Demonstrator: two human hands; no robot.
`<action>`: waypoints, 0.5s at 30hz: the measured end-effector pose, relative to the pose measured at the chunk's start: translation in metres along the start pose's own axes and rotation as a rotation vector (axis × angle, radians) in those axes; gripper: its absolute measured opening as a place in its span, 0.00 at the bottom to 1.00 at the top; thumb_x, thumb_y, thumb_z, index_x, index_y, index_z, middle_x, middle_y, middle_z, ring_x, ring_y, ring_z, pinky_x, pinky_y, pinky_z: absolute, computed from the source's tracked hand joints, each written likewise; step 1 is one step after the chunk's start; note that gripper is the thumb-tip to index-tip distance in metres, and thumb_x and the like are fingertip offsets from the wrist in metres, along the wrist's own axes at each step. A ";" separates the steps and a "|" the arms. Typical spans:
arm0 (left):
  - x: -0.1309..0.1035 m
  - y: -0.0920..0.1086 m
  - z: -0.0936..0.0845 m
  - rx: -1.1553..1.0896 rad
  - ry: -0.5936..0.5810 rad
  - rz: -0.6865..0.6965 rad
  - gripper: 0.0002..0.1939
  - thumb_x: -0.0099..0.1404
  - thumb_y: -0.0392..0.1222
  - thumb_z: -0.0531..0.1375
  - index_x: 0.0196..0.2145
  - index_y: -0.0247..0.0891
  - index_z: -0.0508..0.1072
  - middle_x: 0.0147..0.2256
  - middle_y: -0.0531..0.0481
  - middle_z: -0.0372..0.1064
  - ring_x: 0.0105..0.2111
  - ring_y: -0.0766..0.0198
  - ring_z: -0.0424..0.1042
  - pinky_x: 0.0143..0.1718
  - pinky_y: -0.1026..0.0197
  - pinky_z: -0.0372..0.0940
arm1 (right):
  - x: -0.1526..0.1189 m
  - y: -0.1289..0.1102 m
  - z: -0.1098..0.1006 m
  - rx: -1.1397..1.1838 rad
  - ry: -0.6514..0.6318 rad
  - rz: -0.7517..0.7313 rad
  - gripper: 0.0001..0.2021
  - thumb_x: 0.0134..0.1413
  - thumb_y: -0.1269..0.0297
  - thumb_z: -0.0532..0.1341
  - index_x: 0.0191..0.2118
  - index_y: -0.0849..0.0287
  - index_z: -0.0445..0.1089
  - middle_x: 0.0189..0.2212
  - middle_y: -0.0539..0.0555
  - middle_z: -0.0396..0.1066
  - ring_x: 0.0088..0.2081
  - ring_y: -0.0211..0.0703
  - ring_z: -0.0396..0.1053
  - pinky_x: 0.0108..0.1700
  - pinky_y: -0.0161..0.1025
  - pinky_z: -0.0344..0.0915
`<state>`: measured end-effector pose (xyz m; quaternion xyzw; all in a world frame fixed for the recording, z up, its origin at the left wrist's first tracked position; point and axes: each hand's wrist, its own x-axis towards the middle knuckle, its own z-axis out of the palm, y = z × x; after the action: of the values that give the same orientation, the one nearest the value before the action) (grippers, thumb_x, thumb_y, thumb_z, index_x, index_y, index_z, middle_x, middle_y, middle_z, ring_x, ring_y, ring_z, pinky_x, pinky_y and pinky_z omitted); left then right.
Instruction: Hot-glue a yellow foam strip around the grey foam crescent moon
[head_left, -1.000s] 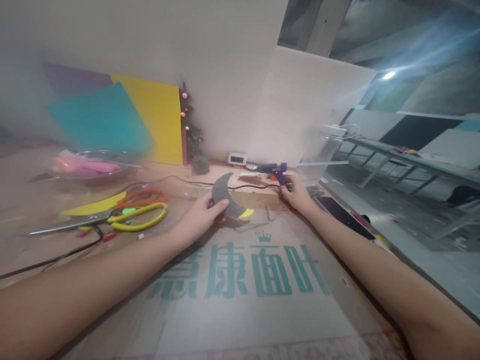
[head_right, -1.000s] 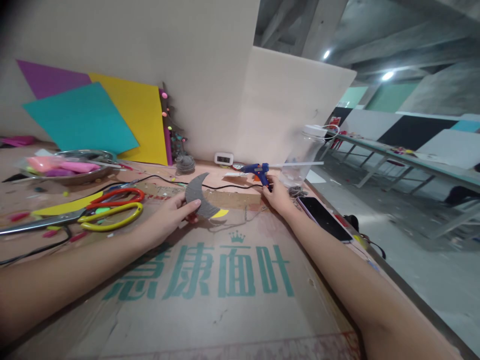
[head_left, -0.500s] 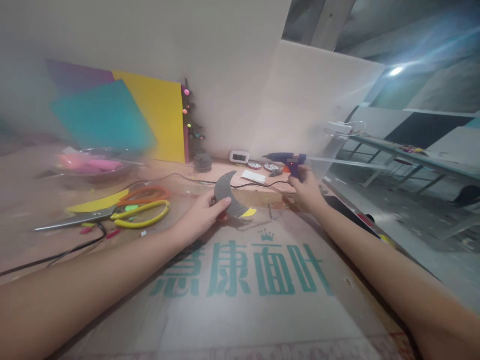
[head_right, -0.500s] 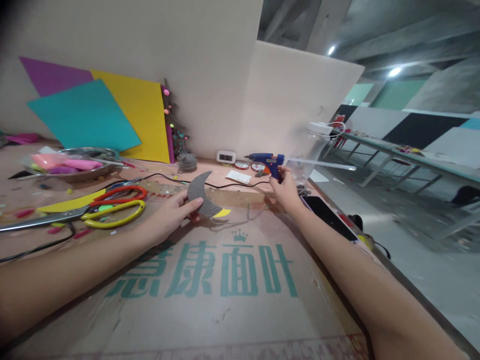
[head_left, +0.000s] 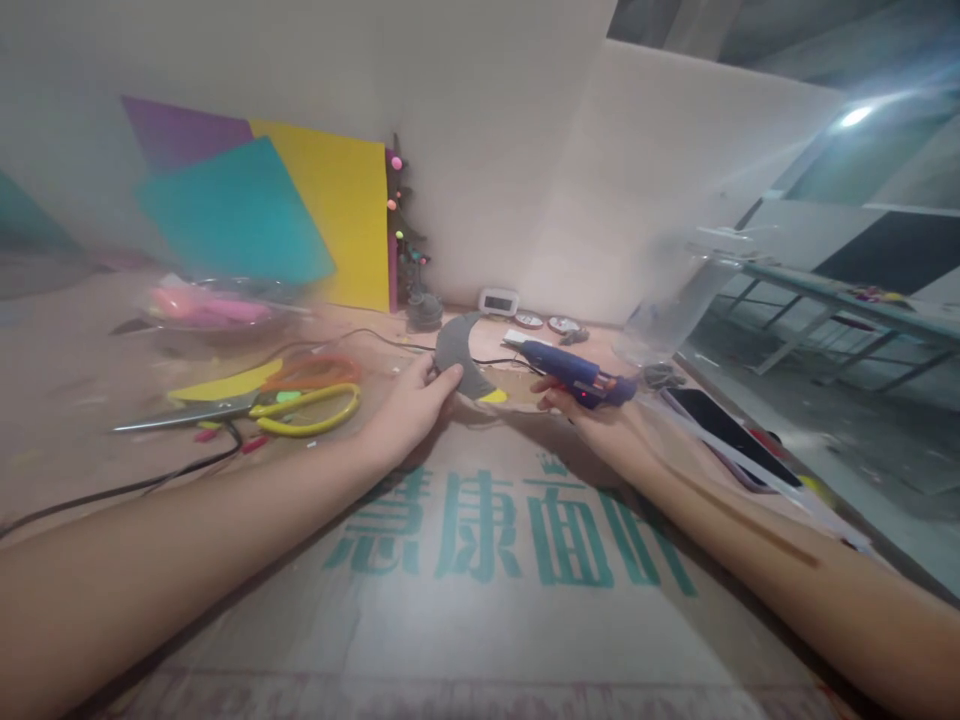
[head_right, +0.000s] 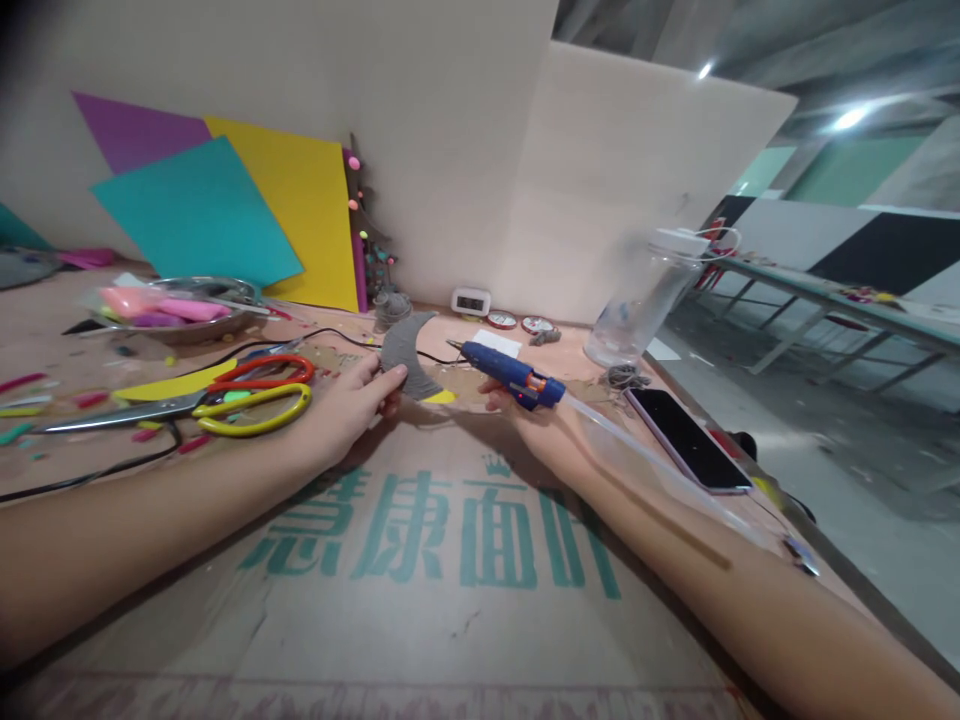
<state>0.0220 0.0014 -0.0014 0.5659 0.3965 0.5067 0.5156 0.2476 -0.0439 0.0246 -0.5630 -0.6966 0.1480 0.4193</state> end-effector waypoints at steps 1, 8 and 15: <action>0.000 -0.001 0.000 -0.020 0.002 -0.019 0.08 0.63 0.45 0.58 0.34 0.39 0.66 0.20 0.58 0.58 0.19 0.71 0.57 0.20 0.68 0.51 | -0.002 -0.001 0.001 -0.004 -0.023 -0.008 0.10 0.56 0.55 0.59 0.34 0.54 0.73 0.30 0.50 0.77 0.35 0.45 0.74 0.43 0.42 0.69; 0.003 -0.007 0.000 -0.059 0.014 -0.039 0.09 0.62 0.46 0.59 0.35 0.39 0.66 0.20 0.58 0.58 0.18 0.71 0.58 0.20 0.68 0.52 | -0.005 0.009 0.001 -0.076 -0.076 -0.022 0.16 0.55 0.48 0.58 0.30 0.55 0.72 0.30 0.52 0.75 0.34 0.48 0.72 0.38 0.44 0.70; 0.004 -0.010 0.000 -0.105 0.044 -0.041 0.10 0.61 0.47 0.60 0.34 0.40 0.64 0.22 0.58 0.58 0.19 0.72 0.58 0.19 0.70 0.55 | -0.009 0.004 -0.001 -0.064 -0.054 -0.056 0.13 0.54 0.49 0.60 0.33 0.53 0.70 0.29 0.52 0.74 0.32 0.48 0.72 0.36 0.44 0.70</action>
<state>0.0233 0.0071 -0.0107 0.5185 0.3921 0.5286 0.5458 0.2512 -0.0514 0.0191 -0.5523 -0.7274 0.1290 0.3863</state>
